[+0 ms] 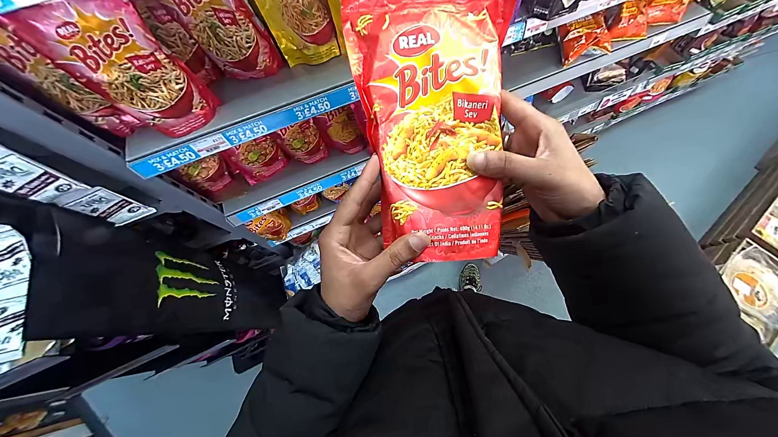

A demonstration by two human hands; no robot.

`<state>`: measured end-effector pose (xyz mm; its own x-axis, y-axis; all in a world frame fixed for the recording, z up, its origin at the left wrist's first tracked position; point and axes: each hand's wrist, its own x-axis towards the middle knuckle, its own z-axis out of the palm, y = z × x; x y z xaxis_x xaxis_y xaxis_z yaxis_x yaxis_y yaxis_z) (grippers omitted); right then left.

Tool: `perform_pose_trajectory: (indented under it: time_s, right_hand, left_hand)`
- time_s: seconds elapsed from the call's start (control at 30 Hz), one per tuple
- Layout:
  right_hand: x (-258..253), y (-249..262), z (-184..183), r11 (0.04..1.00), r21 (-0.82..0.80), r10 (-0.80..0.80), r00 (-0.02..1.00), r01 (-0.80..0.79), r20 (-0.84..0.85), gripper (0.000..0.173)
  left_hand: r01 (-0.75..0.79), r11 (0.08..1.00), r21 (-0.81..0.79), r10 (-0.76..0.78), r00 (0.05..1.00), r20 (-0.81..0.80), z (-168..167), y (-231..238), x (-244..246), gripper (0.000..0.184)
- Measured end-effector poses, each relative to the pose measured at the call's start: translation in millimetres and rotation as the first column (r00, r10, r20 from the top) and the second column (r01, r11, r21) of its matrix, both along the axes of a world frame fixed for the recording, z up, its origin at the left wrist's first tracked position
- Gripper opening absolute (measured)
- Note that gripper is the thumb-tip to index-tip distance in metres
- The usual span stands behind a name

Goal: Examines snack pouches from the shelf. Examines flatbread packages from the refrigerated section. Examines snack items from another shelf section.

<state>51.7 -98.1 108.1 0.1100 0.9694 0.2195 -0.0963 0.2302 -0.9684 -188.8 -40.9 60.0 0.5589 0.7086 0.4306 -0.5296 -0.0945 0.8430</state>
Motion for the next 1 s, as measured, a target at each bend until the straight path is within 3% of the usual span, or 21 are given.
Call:
perform_pose_trajectory:
  time_s: [1.0]
  right_hand:
    - [37.3,23.9,-2.4,0.999,-0.031,-0.041,0.999,0.042,0.028,0.078]
  left_hand:
    - [0.035,0.999,-0.002,-0.035,0.999,-0.004,-4.0,32.9,39.3,0.092]
